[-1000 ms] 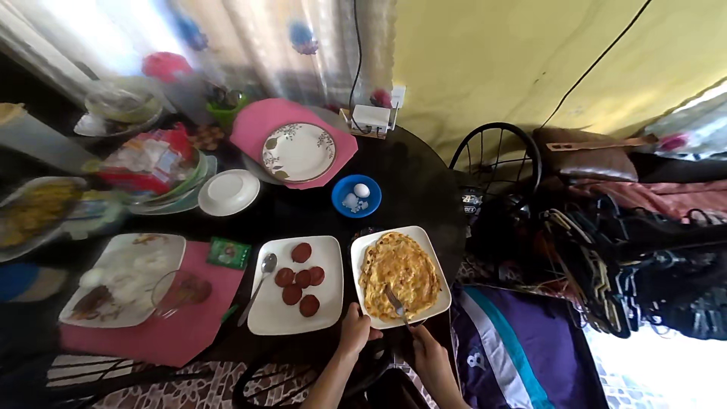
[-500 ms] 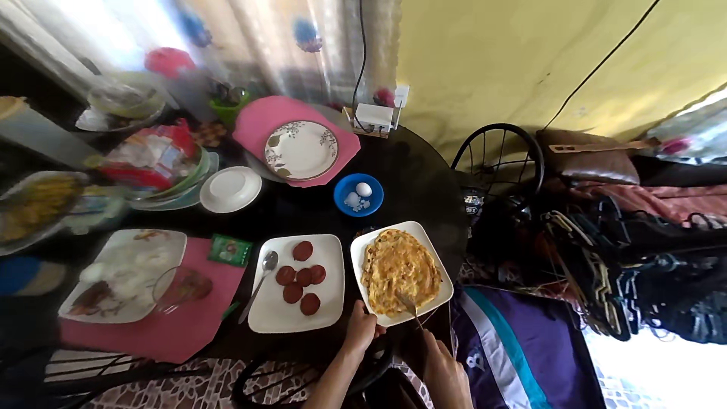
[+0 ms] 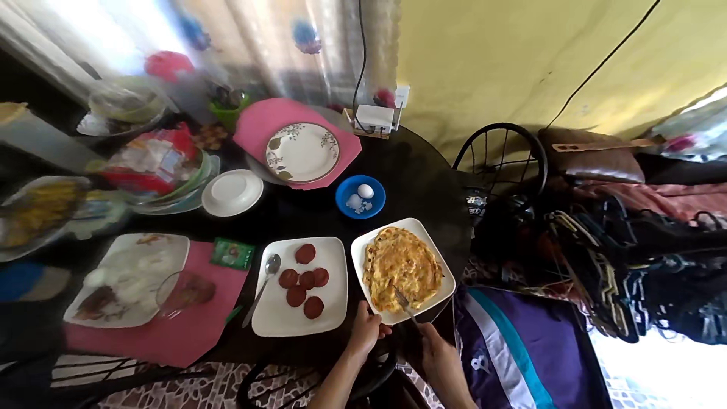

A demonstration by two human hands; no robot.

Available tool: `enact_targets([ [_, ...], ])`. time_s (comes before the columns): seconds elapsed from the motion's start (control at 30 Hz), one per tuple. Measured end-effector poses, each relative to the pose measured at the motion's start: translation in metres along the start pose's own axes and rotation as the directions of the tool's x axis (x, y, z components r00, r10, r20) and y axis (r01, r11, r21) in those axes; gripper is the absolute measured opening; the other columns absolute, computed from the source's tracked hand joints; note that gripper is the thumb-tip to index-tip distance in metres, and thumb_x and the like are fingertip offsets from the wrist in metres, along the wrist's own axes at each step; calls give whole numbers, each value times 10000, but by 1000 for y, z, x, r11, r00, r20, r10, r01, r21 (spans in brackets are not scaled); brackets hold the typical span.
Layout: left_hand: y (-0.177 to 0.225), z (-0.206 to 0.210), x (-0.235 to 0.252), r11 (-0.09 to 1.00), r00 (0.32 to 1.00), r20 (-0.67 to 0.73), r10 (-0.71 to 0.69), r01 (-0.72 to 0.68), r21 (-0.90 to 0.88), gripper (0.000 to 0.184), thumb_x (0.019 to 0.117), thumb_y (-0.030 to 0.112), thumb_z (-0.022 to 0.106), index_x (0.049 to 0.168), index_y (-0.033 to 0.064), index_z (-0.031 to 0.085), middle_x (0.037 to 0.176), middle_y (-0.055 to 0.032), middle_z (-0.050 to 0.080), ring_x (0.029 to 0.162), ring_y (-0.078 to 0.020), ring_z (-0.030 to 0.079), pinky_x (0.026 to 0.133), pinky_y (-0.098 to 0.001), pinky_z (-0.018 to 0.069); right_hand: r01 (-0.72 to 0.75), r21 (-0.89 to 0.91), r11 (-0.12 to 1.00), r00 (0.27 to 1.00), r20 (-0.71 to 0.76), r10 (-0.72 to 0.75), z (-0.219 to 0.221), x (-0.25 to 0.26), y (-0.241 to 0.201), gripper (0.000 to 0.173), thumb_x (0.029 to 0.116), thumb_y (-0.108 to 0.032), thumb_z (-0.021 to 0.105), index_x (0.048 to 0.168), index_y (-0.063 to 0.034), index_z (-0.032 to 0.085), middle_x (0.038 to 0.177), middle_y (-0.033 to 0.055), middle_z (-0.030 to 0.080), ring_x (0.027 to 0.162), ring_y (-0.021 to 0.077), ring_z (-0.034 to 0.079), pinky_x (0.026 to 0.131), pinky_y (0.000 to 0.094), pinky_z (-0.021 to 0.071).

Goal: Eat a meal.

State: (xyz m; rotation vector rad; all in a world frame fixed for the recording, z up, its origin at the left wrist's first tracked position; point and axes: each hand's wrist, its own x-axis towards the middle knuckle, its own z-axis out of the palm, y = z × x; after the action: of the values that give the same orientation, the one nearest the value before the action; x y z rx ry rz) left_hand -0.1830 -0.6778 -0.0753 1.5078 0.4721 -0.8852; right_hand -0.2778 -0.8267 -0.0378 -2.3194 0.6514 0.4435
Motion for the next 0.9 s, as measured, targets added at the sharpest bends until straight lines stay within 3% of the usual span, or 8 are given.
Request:
enact_targets([
  [0.07, 1, 0, -1, 1000, 1000, -7, -8, 8, -3, 356, 1058, 14, 422, 1401, -18, 333, 944, -173, 656, 721, -187, 687, 670, -317, 574, 11, -203, 979, 995, -95, -31, -7, 0, 0, 399, 1008, -52, 473, 1347, -138, 665, 1112, 187, 732, 868, 421, 731, 731, 609, 574],
  [0.17, 2, 4, -1, 1000, 999, -30, -12, 11, -15, 352, 1055, 4, 416, 1396, -13, 333, 928, -166, 655, 702, -174, 680, 654, -304, 568, 146, -343, 928, 934, -262, -244, -1, 9, 12, 399, 922, 15, 560, 1261, -115, 724, 990, 186, 734, 661, 393, 714, 556, 564, 570],
  [0.27, 2, 1, 0, 1000, 999, -39, -7, 6, -23, 353, 1060, 8, 410, 1405, -14, 335, 930, -164, 654, 705, -170, 681, 657, -301, 570, 221, -408, 886, 893, -281, -352, 5, 15, 16, 436, 862, 45, 610, 1256, -102, 726, 931, 186, 723, 606, 371, 699, 510, 533, 564],
  [0.47, 4, 2, 1, 1000, 998, -61, 24, -24, 1, 349, 1045, -11, 407, 1387, -40, 343, 889, -154, 636, 684, -165, 672, 651, -298, 569, 242, -486, 840, 831, -342, -438, 1, 13, 21, 433, 800, 59, 644, 1191, -93, 753, 865, 164, 714, 546, 337, 682, 452, 493, 549],
  [0.63, 3, -3, 4, 993, 993, -91, 73, -65, 97, 395, 1035, -2, 392, 1423, -50, 339, 928, -167, 642, 726, -188, 680, 689, -337, 579, 184, -499, 847, 921, -214, -326, -19, 9, -1, 406, 880, 28, 605, 1238, -122, 727, 940, 186, 719, 635, 372, 707, 527, 528, 566],
  [0.77, 4, -3, 5, 988, 987, -121, 107, -93, 120, 388, 1045, 14, 377, 1424, -53, 332, 903, -153, 628, 706, -171, 662, 677, -319, 563, 240, -508, 827, 841, -317, -438, -22, 9, -4, 435, 803, 68, 628, 1184, -99, 756, 860, 167, 711, 553, 341, 684, 454, 493, 547],
  [0.9, 3, -4, 5, 989, 987, -117, 109, -95, 114, 384, 1056, 25, 368, 1431, -49, 329, 916, -153, 635, 708, -165, 665, 681, -313, 566, 309, -464, 830, 855, -247, -457, -1, 30, -7, 437, 831, 63, 641, 1228, -91, 739, 920, 187, 725, 597, 357, 701, 497, 508, 566],
])
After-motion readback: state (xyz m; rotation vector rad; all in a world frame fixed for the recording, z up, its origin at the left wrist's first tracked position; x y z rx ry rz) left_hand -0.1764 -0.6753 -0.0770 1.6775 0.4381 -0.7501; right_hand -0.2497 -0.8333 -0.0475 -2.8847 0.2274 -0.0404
